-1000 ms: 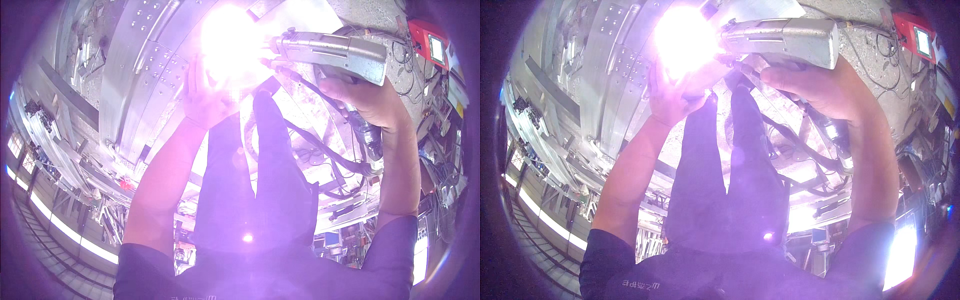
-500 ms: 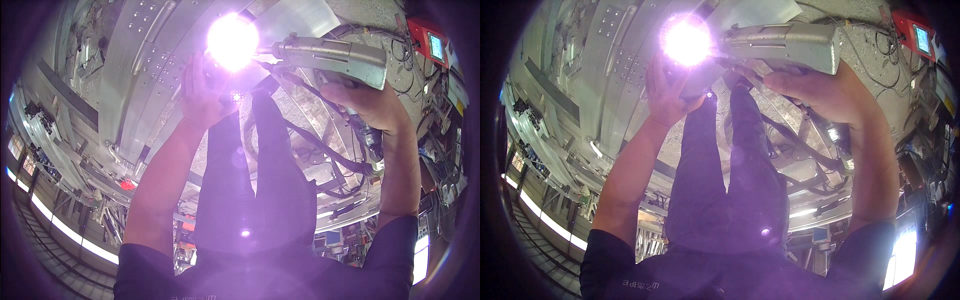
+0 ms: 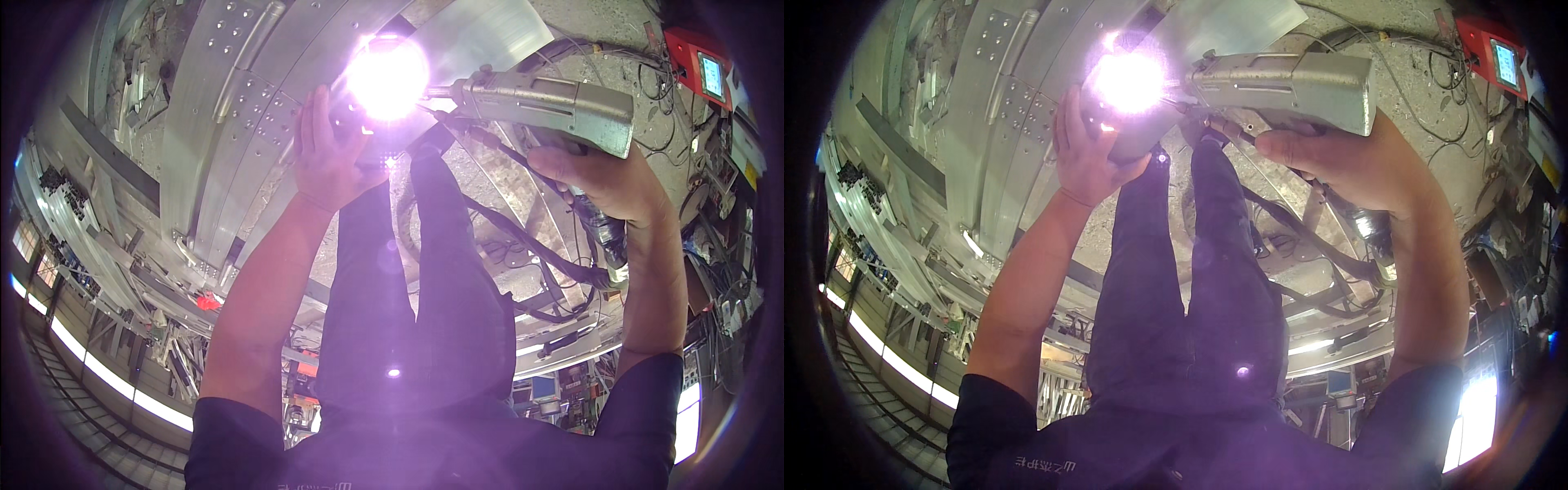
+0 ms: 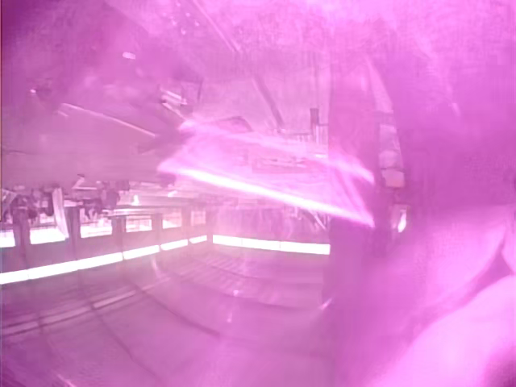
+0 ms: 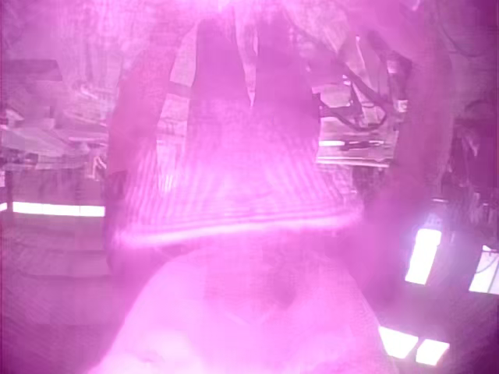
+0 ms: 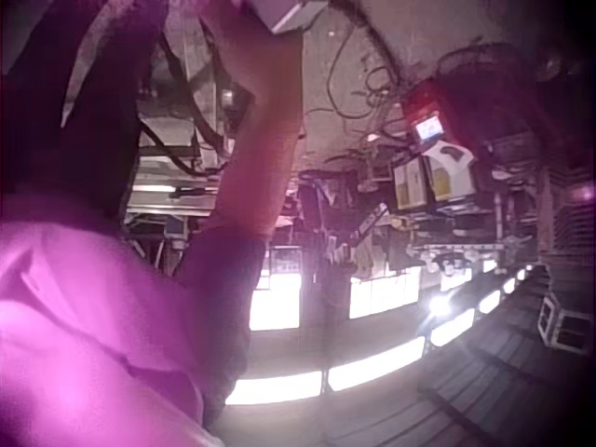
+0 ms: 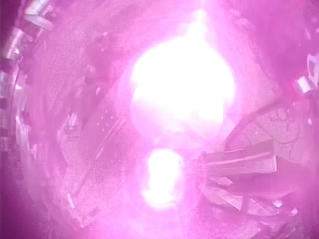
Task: The person assembles a metal frame by positioning and aligning metal plates and brackets on a workbench. They use a rivet gun to fasten the components together, repeatedly adjusting the parts and operating the tool to secure the assembly.
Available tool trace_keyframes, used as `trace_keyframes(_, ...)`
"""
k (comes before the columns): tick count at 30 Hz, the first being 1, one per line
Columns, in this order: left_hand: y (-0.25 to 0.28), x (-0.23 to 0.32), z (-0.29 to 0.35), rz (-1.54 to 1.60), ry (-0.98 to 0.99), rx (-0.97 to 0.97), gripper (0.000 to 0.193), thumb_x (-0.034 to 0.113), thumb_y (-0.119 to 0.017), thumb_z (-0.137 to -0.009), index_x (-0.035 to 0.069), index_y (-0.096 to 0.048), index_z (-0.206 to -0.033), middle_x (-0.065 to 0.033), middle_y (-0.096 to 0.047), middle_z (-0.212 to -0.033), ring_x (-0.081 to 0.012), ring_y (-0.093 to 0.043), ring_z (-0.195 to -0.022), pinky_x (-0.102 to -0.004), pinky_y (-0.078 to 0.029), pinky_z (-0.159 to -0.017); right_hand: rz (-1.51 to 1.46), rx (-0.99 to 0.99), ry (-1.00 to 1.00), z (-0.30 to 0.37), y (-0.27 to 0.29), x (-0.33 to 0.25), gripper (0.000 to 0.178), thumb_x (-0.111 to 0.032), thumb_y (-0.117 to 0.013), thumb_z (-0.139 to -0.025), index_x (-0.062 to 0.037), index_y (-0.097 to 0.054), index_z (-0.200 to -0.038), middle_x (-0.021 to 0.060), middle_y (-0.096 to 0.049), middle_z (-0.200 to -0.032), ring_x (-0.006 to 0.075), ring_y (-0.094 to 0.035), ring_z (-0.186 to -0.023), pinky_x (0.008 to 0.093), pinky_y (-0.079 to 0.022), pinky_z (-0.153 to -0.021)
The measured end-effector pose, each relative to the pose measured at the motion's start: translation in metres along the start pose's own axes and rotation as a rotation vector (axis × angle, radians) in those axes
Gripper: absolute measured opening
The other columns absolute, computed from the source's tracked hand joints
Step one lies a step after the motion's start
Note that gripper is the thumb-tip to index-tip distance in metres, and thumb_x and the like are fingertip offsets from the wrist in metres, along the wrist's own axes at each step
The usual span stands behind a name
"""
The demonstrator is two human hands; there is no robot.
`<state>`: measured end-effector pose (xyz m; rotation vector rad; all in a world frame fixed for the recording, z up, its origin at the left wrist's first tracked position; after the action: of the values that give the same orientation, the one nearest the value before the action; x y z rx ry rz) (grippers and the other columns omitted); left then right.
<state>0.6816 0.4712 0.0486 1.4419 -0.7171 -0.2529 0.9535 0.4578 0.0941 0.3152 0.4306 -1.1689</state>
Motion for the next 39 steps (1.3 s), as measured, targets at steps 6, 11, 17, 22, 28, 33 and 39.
trace_keyframes(6,-0.001,-0.002,-0.001,0.01,0.023,-0.052,0.079,0.06,-0.078,-0.063,0.025,-0.063,-0.133,-0.0344,-0.034,-0.148,-0.0522,-0.04,-0.133,-0.0609,-0.034,-0.11,-0.082,-0.001,-0.001,0.003,0.0,0.007,0.046,-0.023,-0.084,-0.084,-0.0013,-0.067,-0.12,0.0064,-0.071,-0.104,0.0131,-0.064,-0.092,0.0286,-0.054,-0.078)
trace_keyframes(11,-0.008,-0.009,0.005,0.033,0.055,-0.04,0.081,0.062,-0.077,-0.064,0.03,-0.061,-0.137,-0.0332,-0.032,-0.151,-0.0515,-0.039,-0.136,-0.0601,-0.035,-0.11,-0.068,0.069,-0.088,0.011,0.011,0.021,0.051,-0.024,-0.086,-0.08,-0.001,-0.066,-0.121,0.0087,-0.071,-0.104,0.0152,-0.067,-0.09,0.0288,-0.055,-0.076)
trace_keyframes(17,0.0,-0.001,0.009,0.019,-0.05,0.01,0.088,0.06,-0.075,-0.074,0.038,-0.04,-0.153,-0.0358,-0.027,-0.152,-0.0563,-0.036,-0.135,-0.0637,-0.034,-0.108,-0.648,-0.052,0.509,0.066,0.042,0.006,0.066,-0.034,-0.079,-0.084,0.0054,-0.053,-0.131,0.0152,-0.066,-0.084,0.0229,-0.066,-0.067,0.0333,-0.055,-0.059)
trace_keyframes(22,0.004,0.001,0.008,0.052,-0.052,0.018,0.089,0.057,-0.077,-0.072,0.034,-0.043,-0.15,-0.0361,-0.03,-0.149,-0.0569,-0.035,-0.134,-0.0645,-0.032,-0.108,-0.626,0.241,0.506,0.092,0.01,0.052,0.064,-0.034,-0.071,-0.093,0.0027,-0.043,-0.138,0.0133,-0.064,-0.089,0.0212,-0.063,-0.076,0.0329,-0.05,-0.065)
trace_keyframes(28,0.007,-0.003,0.01,0.079,-0.036,-0.003,0.088,0.06,-0.076,-0.074,0.027,-0.043,-0.149,-0.0309,-0.03,-0.151,-0.0502,-0.032,-0.139,-0.0622,-0.025,-0.115,0.102,0.594,0.455,0.13,-0.094,0.043,0.042,-0.008,-0.067,-0.087,0.0029,-0.055,-0.126,0.0121,-0.068,-0.092,0.0217,-0.067,-0.082,0.0332,-0.053,-0.073)
trace_keyframes(33,0.039,-0.043,0.066,0.134,0.082,0.019,0.108,0.069,-0.07,-0.077,0.007,-0.028,-0.155,-0.0238,-0.029,-0.158,-0.0401,-0.025,-0.148,-0.059,-0.017,-0.12,0.434,0.514,0.35,0.122,-0.205,0.03,0.067,-0.009,-0.073,-0.077,0.0015,-0.048,-0.138,0.0213,-0.068,-0.088,0.0374,-0.07,-0.078,0.0443,-0.058,-0.07)
trace_keyframes(39,0.026,-0.089,0.165,0.082,0.232,-0.175,0.129,0.076,-0.07,-0.068,-0.002,-0.018,-0.156,-0.0225,-0.018,-0.163,-0.0394,-0.014,-0.152,-0.0584,-0.009,-0.122,0.589,0.462,0.34,0.09,-0.29,0.016,0.066,-0.029,-0.072,-0.083,-0.0009,-0.048,-0.137,0.0231,-0.069,-0.094,0.0415,-0.069,-0.079,0.0484,-0.056,-0.07)
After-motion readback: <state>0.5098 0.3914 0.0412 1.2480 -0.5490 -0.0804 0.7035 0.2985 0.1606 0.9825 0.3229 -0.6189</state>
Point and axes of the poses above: each hand's wrist, its own z-axis away from the middle knuckle, its own y-axis out of the back of the hand, x = y × z, the point moved 10 cm from there along -z, towards the middle knuckle
